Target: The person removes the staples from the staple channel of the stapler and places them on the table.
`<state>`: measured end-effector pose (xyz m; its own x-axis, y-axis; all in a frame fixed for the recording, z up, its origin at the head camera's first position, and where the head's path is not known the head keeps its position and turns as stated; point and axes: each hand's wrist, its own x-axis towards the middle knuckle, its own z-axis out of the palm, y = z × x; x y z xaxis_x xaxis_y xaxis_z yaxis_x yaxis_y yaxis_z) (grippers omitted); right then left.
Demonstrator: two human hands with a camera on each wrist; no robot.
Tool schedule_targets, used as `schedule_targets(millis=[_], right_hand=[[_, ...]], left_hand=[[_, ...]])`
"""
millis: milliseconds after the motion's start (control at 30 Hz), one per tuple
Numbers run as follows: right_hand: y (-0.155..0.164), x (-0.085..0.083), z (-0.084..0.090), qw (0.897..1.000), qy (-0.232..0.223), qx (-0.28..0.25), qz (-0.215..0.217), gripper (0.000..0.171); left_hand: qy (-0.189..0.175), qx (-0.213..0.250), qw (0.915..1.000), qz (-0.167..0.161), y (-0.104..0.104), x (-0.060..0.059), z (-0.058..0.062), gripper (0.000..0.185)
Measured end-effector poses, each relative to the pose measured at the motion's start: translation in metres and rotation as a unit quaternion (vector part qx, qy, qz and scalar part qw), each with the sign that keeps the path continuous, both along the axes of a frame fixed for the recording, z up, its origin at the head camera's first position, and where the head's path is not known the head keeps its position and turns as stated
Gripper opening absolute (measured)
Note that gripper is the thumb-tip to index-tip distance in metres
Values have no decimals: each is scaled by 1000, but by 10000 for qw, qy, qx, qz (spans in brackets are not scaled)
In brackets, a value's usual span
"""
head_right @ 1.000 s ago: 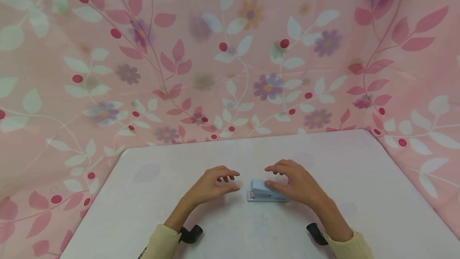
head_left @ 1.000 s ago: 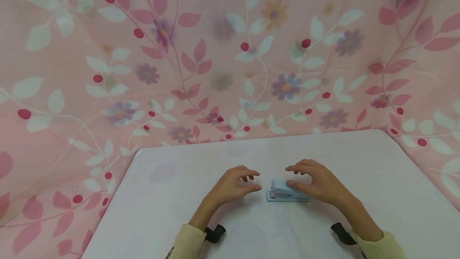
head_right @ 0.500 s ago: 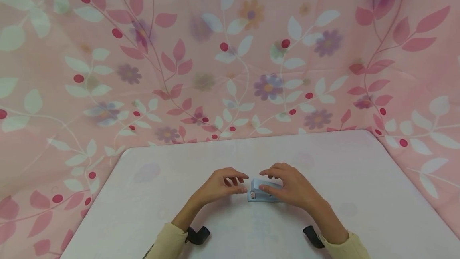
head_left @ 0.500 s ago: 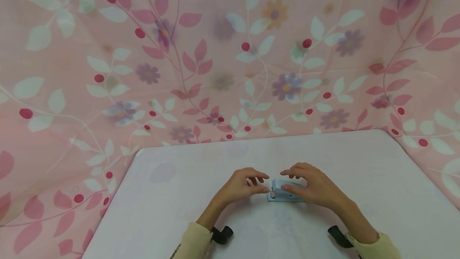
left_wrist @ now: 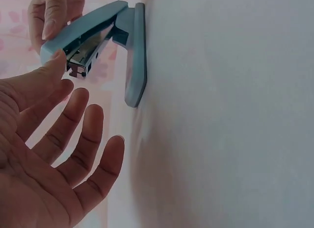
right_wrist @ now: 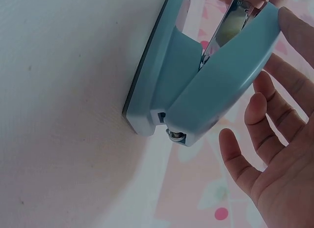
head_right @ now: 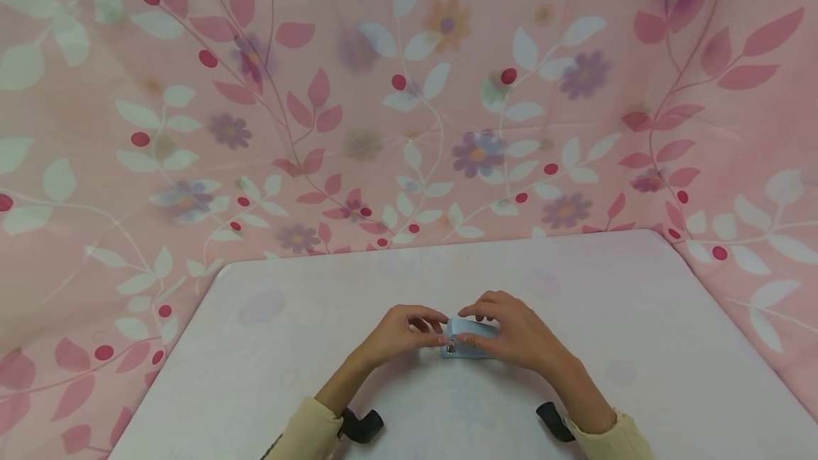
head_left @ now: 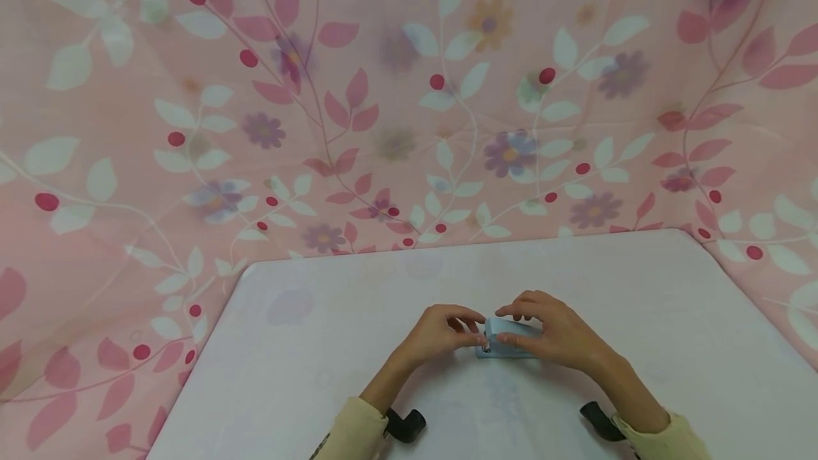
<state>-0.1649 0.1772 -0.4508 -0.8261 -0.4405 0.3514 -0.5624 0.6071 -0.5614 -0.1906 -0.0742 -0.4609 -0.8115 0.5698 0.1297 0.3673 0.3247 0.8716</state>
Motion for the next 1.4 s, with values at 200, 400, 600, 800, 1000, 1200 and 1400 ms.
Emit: schedule_targets(millis=[200,400,600,800,1000,1200,1400], right_hand=[[-1,1,1,10000,-39,-27,57,31],[-2,0,0,9999,27,-66,119,31],[-4,0,-2,9998,97,-105,141,31],[-4,-1,-2,9996,194,-91,201,33],[-4,-2,-2,9995,166,-120,260,32],[-3,-3,-2,9991,36,-294,305,34],[4,-4,0,9961,-160,-745,440,35]], left_hand=[[-530,177,9984,66,3,0,-4,24],[-841,377,9956,164,7,3,-5,23],[-1091,388,9924,425,11,8,-5,21],[-1206,427,9896,652,14,9,-9,21],[-1185,451,9891,744,15,10,-12,21],[-889,316,9934,646,15,11,-9,19],[-803,261,9946,604,14,10,-10,17]])
